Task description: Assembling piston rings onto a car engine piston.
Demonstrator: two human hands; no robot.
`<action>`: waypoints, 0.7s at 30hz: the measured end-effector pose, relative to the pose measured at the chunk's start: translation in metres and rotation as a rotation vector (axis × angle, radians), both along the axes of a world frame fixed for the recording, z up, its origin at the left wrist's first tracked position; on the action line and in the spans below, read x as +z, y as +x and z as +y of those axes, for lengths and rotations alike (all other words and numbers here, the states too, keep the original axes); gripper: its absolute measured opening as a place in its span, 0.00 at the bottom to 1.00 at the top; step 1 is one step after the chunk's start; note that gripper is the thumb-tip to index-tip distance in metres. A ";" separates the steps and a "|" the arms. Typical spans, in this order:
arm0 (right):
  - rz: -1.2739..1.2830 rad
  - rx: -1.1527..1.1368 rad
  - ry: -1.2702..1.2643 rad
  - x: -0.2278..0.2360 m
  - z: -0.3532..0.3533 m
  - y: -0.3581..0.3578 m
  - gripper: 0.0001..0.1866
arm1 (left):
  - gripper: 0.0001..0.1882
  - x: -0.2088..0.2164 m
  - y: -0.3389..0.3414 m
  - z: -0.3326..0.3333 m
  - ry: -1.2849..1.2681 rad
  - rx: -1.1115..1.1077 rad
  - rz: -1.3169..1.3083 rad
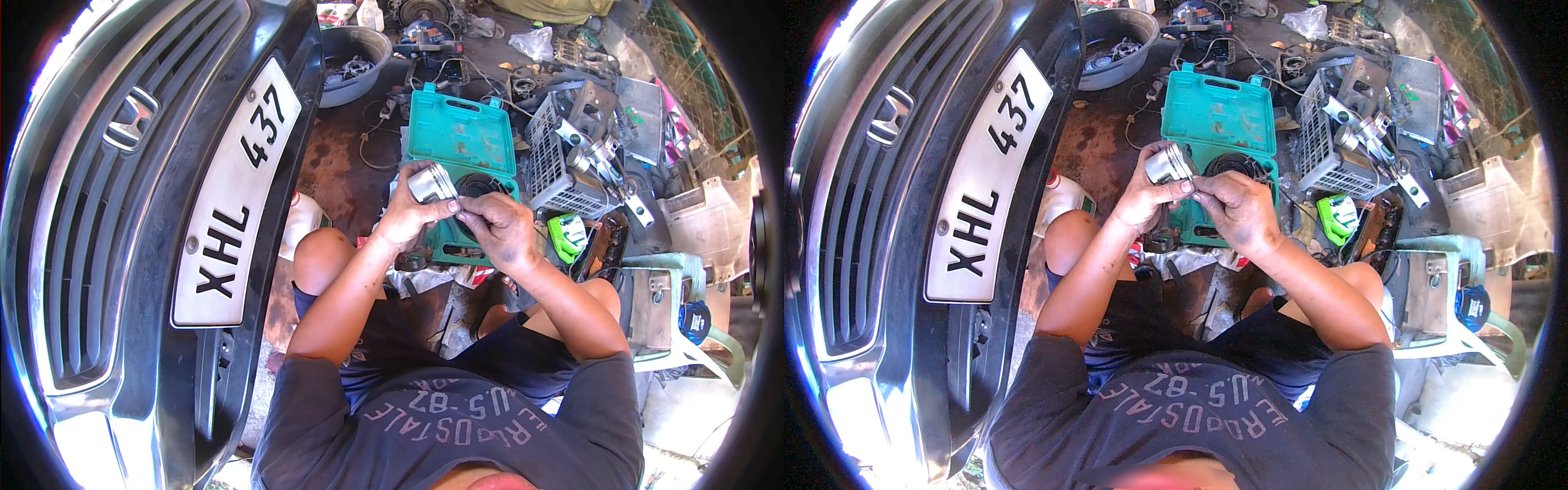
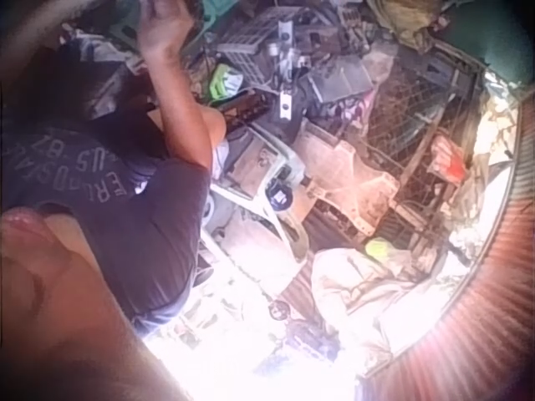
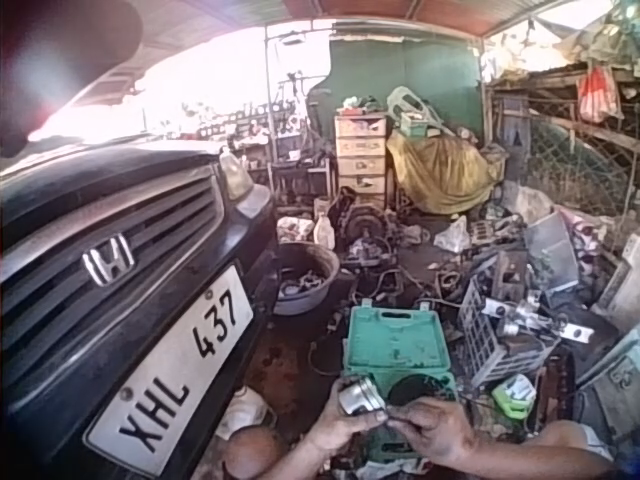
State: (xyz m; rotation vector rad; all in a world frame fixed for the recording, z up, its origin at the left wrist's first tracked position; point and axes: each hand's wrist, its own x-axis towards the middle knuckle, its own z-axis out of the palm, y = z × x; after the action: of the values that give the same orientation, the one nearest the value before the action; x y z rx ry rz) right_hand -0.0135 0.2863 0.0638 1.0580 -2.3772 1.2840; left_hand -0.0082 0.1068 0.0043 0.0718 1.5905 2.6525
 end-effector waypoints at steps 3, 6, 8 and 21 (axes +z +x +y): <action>0.053 0.017 -0.032 -0.004 -0.001 -0.001 0.09 | 0.41 0.000 0.000 0.000 0.004 -0.006 0.018; 0.145 0.009 0.023 -0.007 0.000 -0.003 0.10 | 0.41 0.001 0.001 0.000 0.019 -0.016 0.029; 0.131 0.026 0.008 -0.009 0.000 -0.005 0.09 | 0.41 0.000 0.001 -0.001 -0.018 -0.026 0.027; -0.566 0.101 -0.492 -0.029 0.006 -0.022 0.09 | 0.39 0.009 0.003 0.003 0.097 -0.034 0.050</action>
State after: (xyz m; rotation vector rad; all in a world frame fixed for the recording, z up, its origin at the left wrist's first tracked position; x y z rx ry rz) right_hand -0.0356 0.2921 0.0352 0.7339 -2.1575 2.3008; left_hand -0.0055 0.1097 0.0138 0.1687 1.4590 2.7211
